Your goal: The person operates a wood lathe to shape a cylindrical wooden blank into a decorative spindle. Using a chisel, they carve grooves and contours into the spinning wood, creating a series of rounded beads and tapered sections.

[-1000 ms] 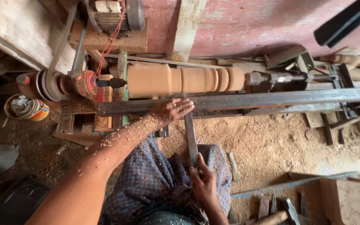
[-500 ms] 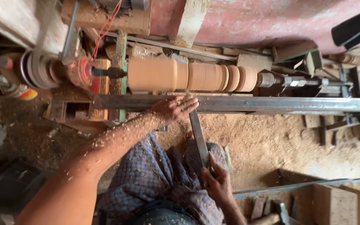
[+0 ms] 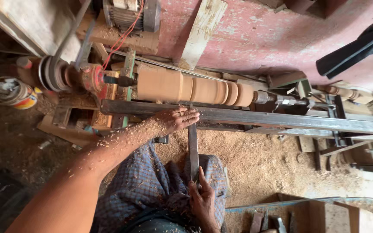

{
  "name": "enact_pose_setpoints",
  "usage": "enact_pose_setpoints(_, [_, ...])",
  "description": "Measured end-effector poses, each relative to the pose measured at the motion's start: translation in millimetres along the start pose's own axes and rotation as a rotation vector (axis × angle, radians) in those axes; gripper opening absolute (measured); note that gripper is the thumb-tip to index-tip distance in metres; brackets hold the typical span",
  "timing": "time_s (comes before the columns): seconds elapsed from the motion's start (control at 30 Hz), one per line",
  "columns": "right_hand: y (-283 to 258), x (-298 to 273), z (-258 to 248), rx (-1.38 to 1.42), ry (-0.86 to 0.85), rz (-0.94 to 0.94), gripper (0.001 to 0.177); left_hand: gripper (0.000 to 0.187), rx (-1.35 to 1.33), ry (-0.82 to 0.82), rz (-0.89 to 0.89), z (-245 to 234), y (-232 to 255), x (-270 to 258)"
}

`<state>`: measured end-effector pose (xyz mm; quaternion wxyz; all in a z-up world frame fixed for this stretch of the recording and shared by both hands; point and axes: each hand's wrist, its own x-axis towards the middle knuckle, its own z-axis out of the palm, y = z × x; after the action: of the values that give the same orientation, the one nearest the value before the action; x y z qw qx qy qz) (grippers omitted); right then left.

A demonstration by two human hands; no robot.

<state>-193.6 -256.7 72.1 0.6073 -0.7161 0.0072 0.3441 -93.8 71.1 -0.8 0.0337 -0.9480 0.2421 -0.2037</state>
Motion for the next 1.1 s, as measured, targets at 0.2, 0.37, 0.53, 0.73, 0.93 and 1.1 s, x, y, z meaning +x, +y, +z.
enact_pose_setpoints(0.2, [-19,11,-9,-0.053,-0.005,0.072,0.067,0.058,-0.098,-0.120,-0.086,-15,-2,9])
enact_pose_setpoints(0.37, [-20,21,-15,-0.021,0.004,0.128,0.069,0.055,0.056,-0.026,-0.003,-9,-7,9])
enact_pose_setpoints(0.53, [-15,34,-29,0.006,-0.022,0.122,0.067,0.057,-0.053,-0.028,-0.111,5,-3,7])
enact_pose_setpoints(0.73, [-26,35,-37,-0.036,-0.029,0.181,0.067,0.060,0.020,-0.017,-0.101,2,-1,9])
enact_pose_setpoints(0.93, [-40,42,-40,-0.102,-0.067,0.158,0.068,0.052,0.082,0.019,-0.025,2,-9,6])
enact_pose_setpoints(1.1, [-32,25,-35,-0.142,-0.062,0.082,0.066,0.051,0.105,0.026,0.001,-4,-5,8])
